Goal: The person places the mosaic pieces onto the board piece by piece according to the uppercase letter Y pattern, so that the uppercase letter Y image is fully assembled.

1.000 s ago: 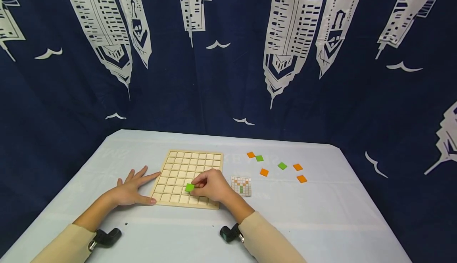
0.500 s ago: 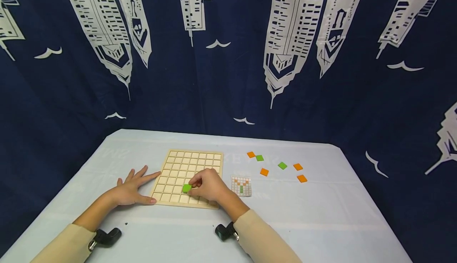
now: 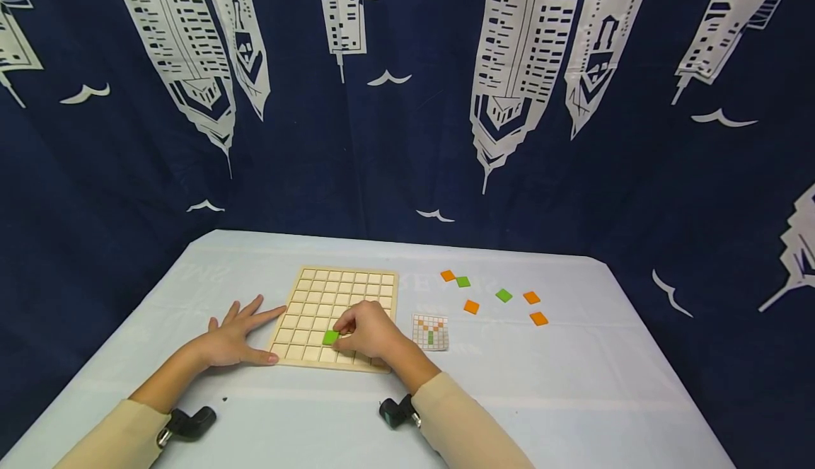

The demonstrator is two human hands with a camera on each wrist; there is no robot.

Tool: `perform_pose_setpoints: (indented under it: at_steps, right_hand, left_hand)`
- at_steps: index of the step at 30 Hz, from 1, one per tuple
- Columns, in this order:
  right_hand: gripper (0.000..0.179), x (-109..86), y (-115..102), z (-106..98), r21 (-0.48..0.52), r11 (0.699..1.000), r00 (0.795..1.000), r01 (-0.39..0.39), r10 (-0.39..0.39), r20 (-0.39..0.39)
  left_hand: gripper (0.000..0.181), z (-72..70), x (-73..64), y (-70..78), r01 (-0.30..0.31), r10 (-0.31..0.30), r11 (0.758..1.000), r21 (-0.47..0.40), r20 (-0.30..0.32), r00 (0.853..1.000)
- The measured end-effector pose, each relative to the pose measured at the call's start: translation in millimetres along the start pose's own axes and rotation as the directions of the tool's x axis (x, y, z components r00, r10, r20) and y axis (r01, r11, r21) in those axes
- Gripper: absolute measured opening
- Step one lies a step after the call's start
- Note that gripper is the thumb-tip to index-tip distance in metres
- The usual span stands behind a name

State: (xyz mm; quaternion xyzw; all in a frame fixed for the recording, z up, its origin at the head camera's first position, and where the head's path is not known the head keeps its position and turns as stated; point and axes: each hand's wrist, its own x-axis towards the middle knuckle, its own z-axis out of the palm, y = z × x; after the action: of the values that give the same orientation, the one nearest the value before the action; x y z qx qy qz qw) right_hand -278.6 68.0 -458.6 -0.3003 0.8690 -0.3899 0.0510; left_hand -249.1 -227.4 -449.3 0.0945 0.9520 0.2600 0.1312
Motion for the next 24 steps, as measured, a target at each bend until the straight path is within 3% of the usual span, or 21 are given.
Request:
perform_pose_setpoints:
  at_steps: [14, 24]
  right_hand:
    - [0.019, -0.6, -6.7, -2.5, -0.008, 0.998, 0.998, -0.061, 0.061, 0.026]
    - [0.020, -0.8, -5.3, -2.5, -0.001, 0.999, 0.999, -0.038, 0.038, 0.021]
  left_hand:
    - [0.107, 0.3, 0.2, -0.1, 0.002, -0.002, 1.000, -0.004, 0.005, 1.000]
    - [0.107, 0.7, 0.6, -0.3, 0.005, -0.005, 1.000, 0.001, 0.004, 1.000]
